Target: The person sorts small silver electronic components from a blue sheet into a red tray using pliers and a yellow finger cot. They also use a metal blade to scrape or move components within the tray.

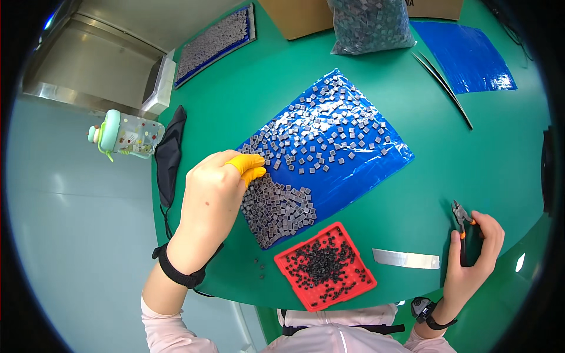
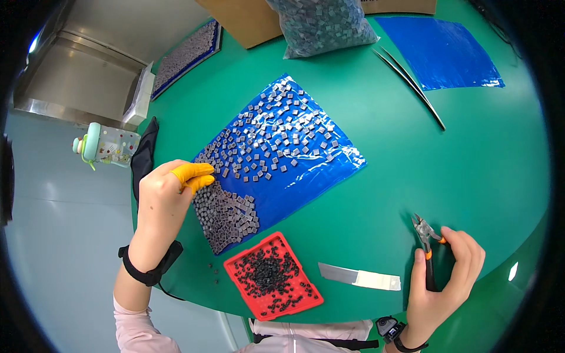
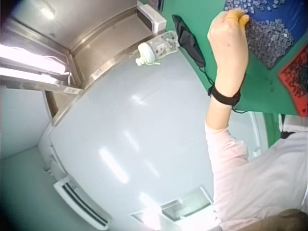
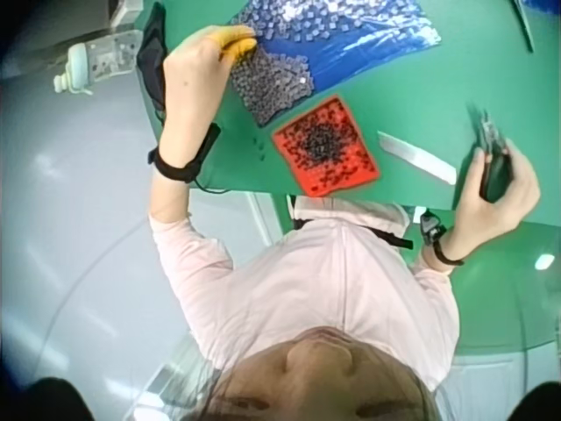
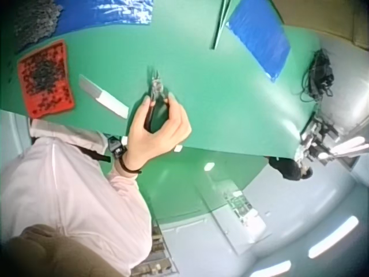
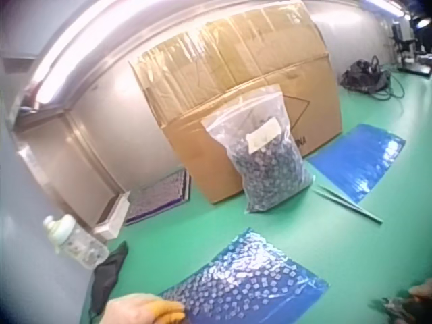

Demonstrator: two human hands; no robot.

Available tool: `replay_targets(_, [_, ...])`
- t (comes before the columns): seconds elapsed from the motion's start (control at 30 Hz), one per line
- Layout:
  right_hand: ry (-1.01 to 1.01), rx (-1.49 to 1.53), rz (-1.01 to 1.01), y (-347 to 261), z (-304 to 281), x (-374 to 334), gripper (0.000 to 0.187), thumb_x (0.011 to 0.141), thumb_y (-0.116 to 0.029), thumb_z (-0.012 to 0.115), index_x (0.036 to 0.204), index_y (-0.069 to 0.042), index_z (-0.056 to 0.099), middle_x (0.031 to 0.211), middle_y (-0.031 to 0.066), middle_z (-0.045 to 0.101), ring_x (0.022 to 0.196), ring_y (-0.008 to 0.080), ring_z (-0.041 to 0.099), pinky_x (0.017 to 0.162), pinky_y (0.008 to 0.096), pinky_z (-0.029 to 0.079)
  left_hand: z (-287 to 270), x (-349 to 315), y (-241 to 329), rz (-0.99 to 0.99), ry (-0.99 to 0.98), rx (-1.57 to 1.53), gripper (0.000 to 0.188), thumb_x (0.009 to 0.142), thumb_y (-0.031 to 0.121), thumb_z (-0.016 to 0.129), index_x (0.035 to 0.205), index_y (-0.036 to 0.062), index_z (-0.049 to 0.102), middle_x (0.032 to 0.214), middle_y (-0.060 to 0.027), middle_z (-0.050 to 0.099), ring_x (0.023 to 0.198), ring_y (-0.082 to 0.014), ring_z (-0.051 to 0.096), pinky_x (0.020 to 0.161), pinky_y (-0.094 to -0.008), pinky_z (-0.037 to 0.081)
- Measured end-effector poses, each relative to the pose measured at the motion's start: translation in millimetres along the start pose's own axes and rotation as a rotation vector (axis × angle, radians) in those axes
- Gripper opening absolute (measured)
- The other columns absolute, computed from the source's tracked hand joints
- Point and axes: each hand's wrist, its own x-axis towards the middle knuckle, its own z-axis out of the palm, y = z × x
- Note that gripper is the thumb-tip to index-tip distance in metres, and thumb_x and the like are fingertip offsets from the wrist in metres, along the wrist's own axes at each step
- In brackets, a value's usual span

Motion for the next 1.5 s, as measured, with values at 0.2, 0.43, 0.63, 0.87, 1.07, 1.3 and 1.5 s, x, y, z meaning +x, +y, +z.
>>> replay_targets(0.2, [-0.014,0.002,-0.017,1,0,0,0.039,0.066,0.005,0.066,0.104,0.001,0.058,0.100,0.0141,0.057,0.093,0.0293,0.053,0.080,0.0372,0.044,1,0,1,0.008,-0.023,0.072,0.026,0.065,-0.013,0.065,0.087,-0.0002,0.070,0.082,-0.0116,0.067,0.070,-0.0245,0.066,0.063,-0.0284,0.055])
replay_targets(0.43, [-0.012,-0.005,-0.021,1,0,1,0.040,0.066,0.005,0.066,0.104,0.001,0.058,0.100,0.0140,0.057,0.093,0.0288,0.053,0.079,0.0370,0.044,-1,0,4,0.020,-0.039,0.106,0.023,0.065,-0.006,0.067,0.087,0.0001,0.071,0.083,-0.0129,0.067,0.074,-0.0269,0.064,0.066,-0.0335,0.053])
replay_targets(0.63, [-0.009,0.011,-0.022,2,1,0,0.041,0.065,0.005,0.066,0.105,0.000,0.059,0.100,0.0141,0.056,0.092,0.0284,0.053,0.079,0.0365,0.044,-2,-1,4,0.048,-0.027,0.135,0.025,0.064,-0.007,0.067,0.087,-0.0006,0.071,0.084,-0.0123,0.067,0.074,-0.0267,0.064,0.066,-0.0329,0.053])
replay_targets(0.87, [-0.007,0.019,-0.012,1,1,0,0.041,0.065,0.005,0.066,0.105,0.000,0.059,0.100,0.0142,0.056,0.092,0.0283,0.053,0.078,0.0362,0.044,-2,-6,0,0.021,0.000,0.159,0.024,0.065,-0.005,0.070,0.088,-0.0002,0.071,0.084,-0.0109,0.067,0.074,-0.0260,0.064,0.066,-0.0319,0.053])
replay_targets(1.07, [-0.011,0.011,-0.021,1,1,0,0.041,0.065,0.005,0.066,0.105,0.000,0.058,0.100,0.0139,0.057,0.092,0.0285,0.053,0.078,0.0364,0.044,-6,-11,7,-0.047,0.007,0.064,0.026,0.071,-0.002,0.072,0.096,0.0049,0.070,0.079,-0.0094,0.066,0.074,-0.0247,0.064,0.065,-0.0321,0.053])
replay_targets(1.3, [-0.010,0.026,-0.013,2,2,0,0.041,0.065,0.004,0.067,0.105,0.000,0.058,0.100,0.0136,0.057,0.091,0.0288,0.053,0.079,0.0371,0.044,-4,-14,7,-0.009,-0.017,0.032,0.031,0.071,0.002,0.074,0.101,0.0073,0.070,0.078,-0.0084,0.066,0.075,-0.0235,0.063,0.065,-0.0320,0.052])
replay_targets(1.5, [-0.009,0.023,-0.013,0,2,0,0.041,0.065,0.003,0.067,0.105,0.000,0.058,0.100,0.0135,0.057,0.091,0.0288,0.053,0.079,0.0371,0.043,-2,-12,7,0.008,-0.021,0.040,0.034,0.070,0.004,0.076,0.103,0.0077,0.070,0.079,-0.0077,0.066,0.080,-0.0226,0.063,0.067,-0.0319,0.052])
